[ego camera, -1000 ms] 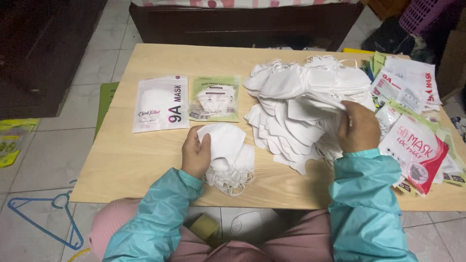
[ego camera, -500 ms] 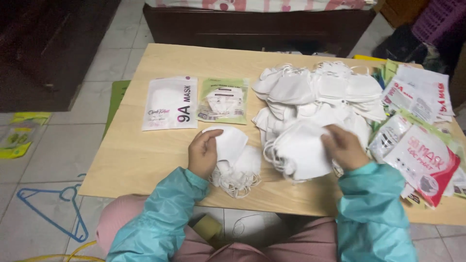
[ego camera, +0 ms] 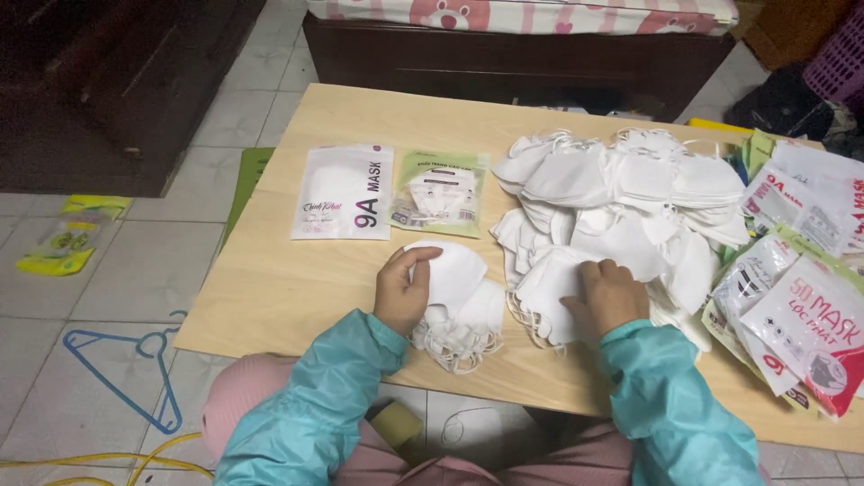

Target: A person is sorting, inspecting, and neatly stacking white face masks on a low wooden table.

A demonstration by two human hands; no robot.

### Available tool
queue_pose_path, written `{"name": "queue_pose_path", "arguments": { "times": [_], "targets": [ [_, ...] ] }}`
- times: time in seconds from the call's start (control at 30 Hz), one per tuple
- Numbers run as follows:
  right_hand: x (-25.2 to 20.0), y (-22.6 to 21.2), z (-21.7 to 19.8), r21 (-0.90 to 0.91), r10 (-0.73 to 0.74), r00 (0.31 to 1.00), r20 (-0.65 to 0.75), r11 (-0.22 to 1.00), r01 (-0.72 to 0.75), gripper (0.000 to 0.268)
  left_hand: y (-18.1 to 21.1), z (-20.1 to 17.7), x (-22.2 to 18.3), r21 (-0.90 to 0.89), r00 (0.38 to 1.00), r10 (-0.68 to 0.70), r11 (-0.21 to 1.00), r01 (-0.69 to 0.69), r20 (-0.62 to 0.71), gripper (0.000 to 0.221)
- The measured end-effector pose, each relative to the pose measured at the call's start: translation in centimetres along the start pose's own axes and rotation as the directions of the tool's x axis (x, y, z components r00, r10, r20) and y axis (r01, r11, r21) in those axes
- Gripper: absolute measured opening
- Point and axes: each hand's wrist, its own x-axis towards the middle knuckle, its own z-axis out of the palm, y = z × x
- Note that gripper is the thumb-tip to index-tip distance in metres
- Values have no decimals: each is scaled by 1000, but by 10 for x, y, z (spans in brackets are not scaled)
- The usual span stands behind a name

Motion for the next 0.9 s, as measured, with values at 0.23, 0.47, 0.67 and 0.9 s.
{"name": "queue_pose_path", "arguments": {
  "times": [0.23,0.47,0.67,0.9],
  "targets": [
    [1,-4,15,88,-20,999,-51,996,24,40,5,-2,-1,-25,1000,13,1000,-12,16,31],
    [1,23,16,341,27,972,-234,938,56,32,9,-1,-1,-46,998,-44,998,46,32,31],
    [-12,30,-18,416,13,894,-447,888,195,23,1,-1,1,-103,983,-162,980,170,87,30],
    [-15,20,-9,926,62,976,-207,333,175,15,-16,0,3,-251,934,-305,904,345,183,24]
  ]
}}
